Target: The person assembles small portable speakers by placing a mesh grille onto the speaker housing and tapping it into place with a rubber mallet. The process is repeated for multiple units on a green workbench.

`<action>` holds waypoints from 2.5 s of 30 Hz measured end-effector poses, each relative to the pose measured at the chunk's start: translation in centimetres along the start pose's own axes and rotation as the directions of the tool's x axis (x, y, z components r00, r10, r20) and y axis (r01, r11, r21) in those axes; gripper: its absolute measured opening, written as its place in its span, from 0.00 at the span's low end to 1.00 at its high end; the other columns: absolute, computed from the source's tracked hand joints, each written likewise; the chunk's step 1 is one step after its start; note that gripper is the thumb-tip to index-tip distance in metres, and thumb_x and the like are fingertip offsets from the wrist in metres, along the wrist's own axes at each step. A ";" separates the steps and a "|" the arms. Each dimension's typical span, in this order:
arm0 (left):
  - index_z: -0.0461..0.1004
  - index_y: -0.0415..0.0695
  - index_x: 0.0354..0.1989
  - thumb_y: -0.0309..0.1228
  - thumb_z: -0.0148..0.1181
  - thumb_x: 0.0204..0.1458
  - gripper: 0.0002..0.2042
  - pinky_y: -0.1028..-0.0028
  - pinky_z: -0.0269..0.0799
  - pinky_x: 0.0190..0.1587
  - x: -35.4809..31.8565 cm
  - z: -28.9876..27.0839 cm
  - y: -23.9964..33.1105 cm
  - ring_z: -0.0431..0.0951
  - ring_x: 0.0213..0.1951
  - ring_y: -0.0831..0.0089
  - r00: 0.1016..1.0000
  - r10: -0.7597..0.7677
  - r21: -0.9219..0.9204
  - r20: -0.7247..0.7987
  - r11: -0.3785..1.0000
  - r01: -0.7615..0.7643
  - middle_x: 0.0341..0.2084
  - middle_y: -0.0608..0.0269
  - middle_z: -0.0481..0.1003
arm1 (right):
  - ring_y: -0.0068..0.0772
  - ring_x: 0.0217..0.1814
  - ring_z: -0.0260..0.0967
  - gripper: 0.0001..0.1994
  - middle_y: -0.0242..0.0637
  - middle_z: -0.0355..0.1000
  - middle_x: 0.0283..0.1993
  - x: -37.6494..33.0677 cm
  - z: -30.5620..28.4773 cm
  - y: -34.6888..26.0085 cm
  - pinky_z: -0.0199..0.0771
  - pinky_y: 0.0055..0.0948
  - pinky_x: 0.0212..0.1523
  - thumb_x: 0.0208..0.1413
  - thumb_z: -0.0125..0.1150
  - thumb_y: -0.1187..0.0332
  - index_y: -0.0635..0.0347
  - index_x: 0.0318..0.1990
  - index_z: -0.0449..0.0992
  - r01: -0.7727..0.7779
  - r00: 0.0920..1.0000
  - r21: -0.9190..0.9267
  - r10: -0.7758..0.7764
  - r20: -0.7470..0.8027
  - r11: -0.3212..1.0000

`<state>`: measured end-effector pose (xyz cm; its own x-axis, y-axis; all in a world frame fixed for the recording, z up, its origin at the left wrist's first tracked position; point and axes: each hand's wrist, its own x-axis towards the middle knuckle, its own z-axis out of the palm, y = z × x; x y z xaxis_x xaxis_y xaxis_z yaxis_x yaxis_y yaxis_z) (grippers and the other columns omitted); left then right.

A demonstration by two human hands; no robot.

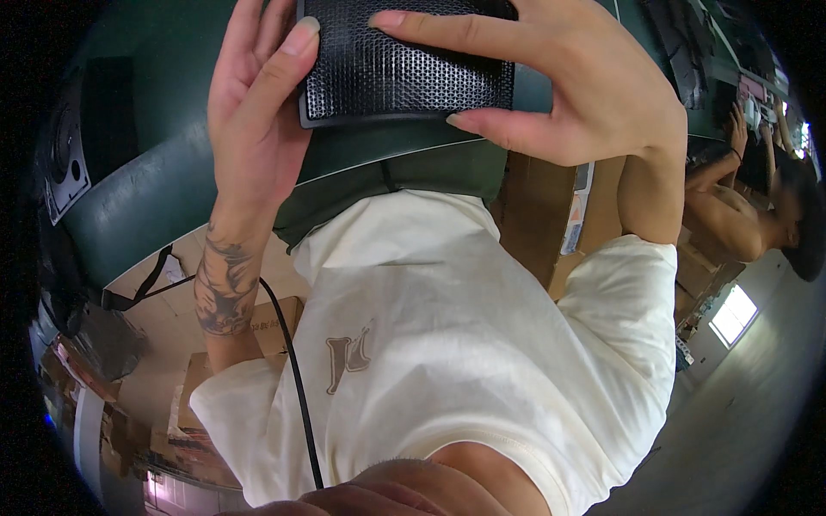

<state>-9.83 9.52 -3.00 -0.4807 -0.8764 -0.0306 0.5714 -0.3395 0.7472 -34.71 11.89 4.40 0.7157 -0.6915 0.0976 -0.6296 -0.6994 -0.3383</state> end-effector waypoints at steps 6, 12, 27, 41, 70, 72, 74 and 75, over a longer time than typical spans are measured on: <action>0.35 0.33 0.78 0.23 0.54 0.66 0.39 0.64 0.55 0.73 -0.2 -0.5 -0.1 0.56 0.74 0.55 0.993 0.076 -0.077 0.086 0.995 -0.069 0.75 0.33 0.47 | 0.67 0.67 0.63 0.33 0.68 0.58 0.70 0.6 -0.8 -1.8 0.62 0.53 0.65 0.46 0.74 0.54 0.53 0.63 0.79 -0.073 0.997 0.036 0.072 0.025 0.997; 0.36 0.35 0.78 0.21 0.55 0.65 0.39 0.64 0.55 0.73 0.3 -1.2 -0.5 0.57 0.74 0.55 0.992 0.091 -0.059 0.088 0.995 -0.086 0.74 0.31 0.49 | 0.69 0.73 0.56 0.33 0.66 0.55 0.73 0.9 -1.4 -2.9 0.57 0.58 0.70 0.50 0.74 0.50 0.51 0.64 0.78 -0.202 0.975 0.043 0.197 0.102 0.978; 0.42 0.36 0.77 0.23 0.52 0.66 0.34 0.63 0.51 0.75 -0.5 -0.6 -1.1 0.56 0.74 0.58 0.996 0.088 0.032 0.018 0.996 -0.089 0.74 0.39 0.53 | 0.51 0.78 0.59 0.38 0.50 0.63 0.74 3.3 0.1 -2.9 0.52 0.58 0.75 0.55 0.66 0.48 0.63 0.69 0.68 -0.123 0.991 -0.002 0.123 0.053 0.992; 0.57 0.33 0.72 0.25 0.53 0.67 0.27 0.66 0.55 0.74 -0.3 -0.2 0.4 0.60 0.72 0.63 0.998 0.021 0.193 -0.065 0.981 -0.008 0.70 0.48 0.61 | 0.51 0.81 0.49 0.43 0.56 0.55 0.77 0.7 1.4 -3.5 0.44 0.58 0.77 0.59 0.65 0.43 0.64 0.73 0.60 -0.262 0.965 -0.068 0.260 -0.039 0.963; 0.63 0.36 0.67 0.27 0.75 0.53 0.34 0.68 0.68 0.62 0.5 -5.5 3.9 0.72 0.58 0.69 0.999 -0.042 0.801 0.030 0.599 0.001 0.58 0.58 0.71 | 0.59 0.84 0.39 0.61 0.68 0.40 0.79 -1.0 5.8 -6.0 0.44 0.41 0.80 0.50 0.78 0.51 0.72 0.78 0.37 -0.471 0.629 0.523 0.686 -0.366 0.711; 0.63 0.36 0.67 0.31 0.75 0.54 0.35 0.68 0.66 0.64 -0.1 -4.8 3.3 0.73 0.58 0.69 0.999 0.017 0.773 0.039 0.633 -0.041 0.59 0.57 0.72 | 0.57 0.83 0.40 0.63 0.68 0.40 0.79 -1.7 8.4 -5.9 0.45 0.40 0.79 0.49 0.79 0.50 0.75 0.77 0.35 -0.354 0.629 0.692 0.707 -0.322 0.630; 0.63 0.35 0.67 0.34 0.76 0.54 0.36 0.68 0.64 0.65 -0.6 -4.9 3.0 0.73 0.58 0.68 0.998 0.037 0.763 0.047 0.643 -0.060 0.59 0.57 0.72 | 0.56 0.83 0.44 0.67 0.68 0.42 0.79 -1.7 9.9 -5.5 0.47 0.38 0.79 0.50 0.79 0.51 0.77 0.76 0.27 -0.324 0.654 0.700 0.685 -0.320 0.636; 0.63 0.35 0.67 0.35 0.76 0.54 0.36 0.68 0.64 0.65 -0.7 -5.3 3.0 0.73 0.58 0.68 0.998 0.030 0.768 0.058 0.637 -0.063 0.59 0.56 0.72 | 0.57 0.82 0.44 0.68 0.68 0.42 0.78 -1.6 10.1 -5.3 0.48 0.39 0.78 0.49 0.79 0.52 0.77 0.76 0.25 -0.282 0.679 0.728 0.666 -0.310 0.625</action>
<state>-4.24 7.32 -4.26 -0.5009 -0.8650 0.0299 -0.1161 0.1014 0.9880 -29.49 18.56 -3.44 -0.0273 -0.9910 0.1307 -0.3751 -0.1111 -0.9203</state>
